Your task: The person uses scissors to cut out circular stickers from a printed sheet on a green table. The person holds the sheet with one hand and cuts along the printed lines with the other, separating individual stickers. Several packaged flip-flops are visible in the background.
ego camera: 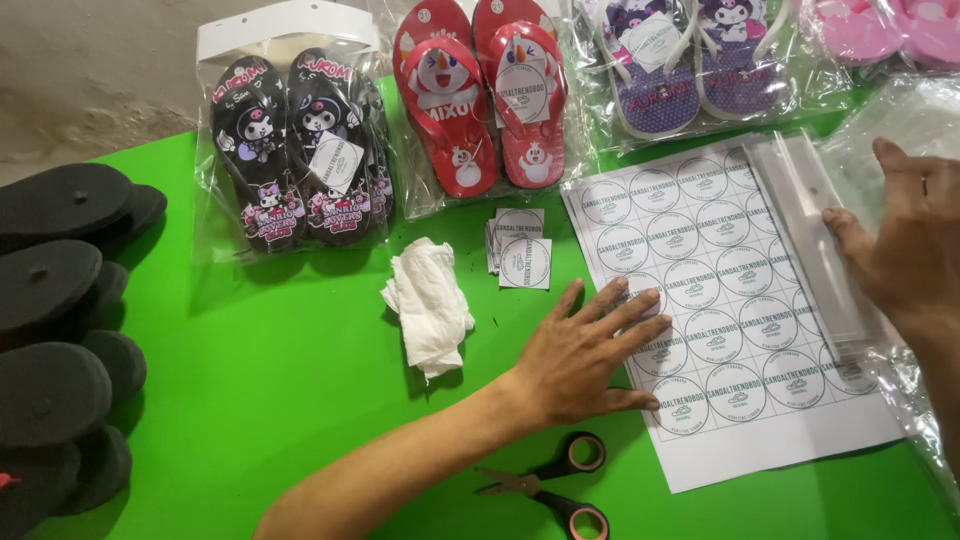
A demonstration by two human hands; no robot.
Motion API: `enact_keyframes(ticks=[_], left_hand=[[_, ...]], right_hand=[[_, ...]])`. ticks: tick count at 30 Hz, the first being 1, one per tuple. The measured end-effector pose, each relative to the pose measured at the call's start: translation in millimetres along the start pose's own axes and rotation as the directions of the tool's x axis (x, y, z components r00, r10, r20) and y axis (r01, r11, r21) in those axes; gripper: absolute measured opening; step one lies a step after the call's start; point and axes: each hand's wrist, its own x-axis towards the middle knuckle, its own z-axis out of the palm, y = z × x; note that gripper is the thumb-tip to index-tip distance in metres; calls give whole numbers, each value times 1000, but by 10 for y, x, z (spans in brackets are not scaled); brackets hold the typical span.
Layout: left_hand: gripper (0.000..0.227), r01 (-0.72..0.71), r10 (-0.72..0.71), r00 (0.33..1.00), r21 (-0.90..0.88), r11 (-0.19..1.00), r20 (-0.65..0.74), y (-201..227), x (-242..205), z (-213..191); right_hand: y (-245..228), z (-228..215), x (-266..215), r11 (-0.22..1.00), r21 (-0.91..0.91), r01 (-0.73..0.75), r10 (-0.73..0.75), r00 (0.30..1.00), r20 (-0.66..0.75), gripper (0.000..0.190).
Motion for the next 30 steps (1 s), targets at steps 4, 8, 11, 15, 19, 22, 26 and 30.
enact_keyframes(ticks=[4, 8, 11, 15, 19, 22, 26, 30], left_hand=[[80, 19, -22, 999, -88, 996, -32, -175, 109, -117], [72, 242, -234, 946, 9, 970, -225, -387, 225, -271], [67, 299, -264, 928, 104, 949, -262, -489, 243, -271], [67, 270, -222, 940, 164, 949, -258, -501, 209, -206], [69, 260, -200, 930, 168, 951, -310, -515, 172, -201], [69, 262, -202, 927, 161, 952, -316, -513, 158, -186], [70, 268, -209, 929, 163, 950, -305, -516, 153, -188], [70, 270, -210, 925, 159, 950, -317, -508, 148, -193]], right_hand=[[-443, -346, 86, 999, -5, 38, -38, 998, -52, 70], [-1021, -512, 257, 960, 239, 145, -165, 984, 67, 45], [-1396, -448, 601, 799, 593, 99, -270, 940, 208, 45], [-1576, -69, 997, 784, 604, 141, -374, 885, 279, 61], [-1652, 116, 1133, 833, 521, 186, -382, 875, 299, 58], [-1678, 149, 1129, 888, 411, 208, -359, 872, 334, 49], [-1686, 170, 1120, 875, 444, 194, -336, 903, 268, 38], [-1681, 191, 1106, 873, 438, 216, -336, 917, 217, 32]])
